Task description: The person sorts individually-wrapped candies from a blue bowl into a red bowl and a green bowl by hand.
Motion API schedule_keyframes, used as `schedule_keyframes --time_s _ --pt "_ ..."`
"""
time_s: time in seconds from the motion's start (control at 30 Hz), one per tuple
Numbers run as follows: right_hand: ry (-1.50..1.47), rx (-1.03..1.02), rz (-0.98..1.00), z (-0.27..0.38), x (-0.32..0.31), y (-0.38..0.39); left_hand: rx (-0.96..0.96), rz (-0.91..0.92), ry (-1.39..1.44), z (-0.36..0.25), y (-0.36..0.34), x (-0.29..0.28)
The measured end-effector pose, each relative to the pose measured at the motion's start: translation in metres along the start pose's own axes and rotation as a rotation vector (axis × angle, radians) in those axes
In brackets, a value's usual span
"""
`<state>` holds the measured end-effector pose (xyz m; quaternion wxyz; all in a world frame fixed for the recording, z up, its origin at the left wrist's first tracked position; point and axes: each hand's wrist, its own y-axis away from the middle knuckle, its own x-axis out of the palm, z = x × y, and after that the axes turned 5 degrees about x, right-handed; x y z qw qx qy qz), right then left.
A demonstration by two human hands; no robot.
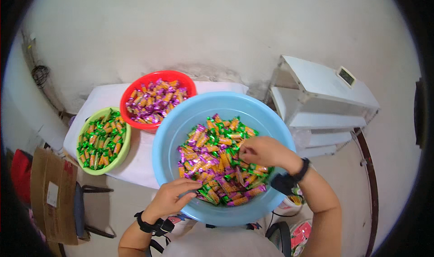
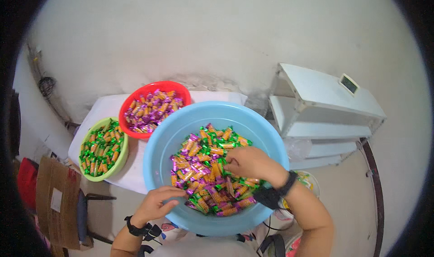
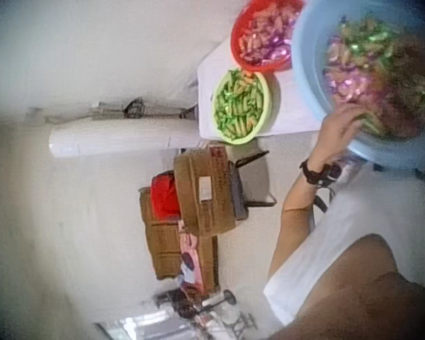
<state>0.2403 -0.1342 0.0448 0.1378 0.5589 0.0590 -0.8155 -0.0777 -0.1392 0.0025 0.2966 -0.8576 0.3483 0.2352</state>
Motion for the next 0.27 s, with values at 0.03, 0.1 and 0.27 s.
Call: schedule_keyframes --time_s 0.03,0.1,0.27 --pt "0.167 0.002 -0.041 -0.015 0.017 -0.024 -0.007 0.01 0.071 -0.001 -0.003 0.001" --pt "0.322 0.059 0.016 -0.034 0.045 -0.061 -0.034 0.013 0.146 -0.001 -0.003 0.002" --pt "0.313 0.029 0.123 -0.02 0.074 -0.111 -0.104 -0.086 0.122 -0.004 0.022 -0.013"
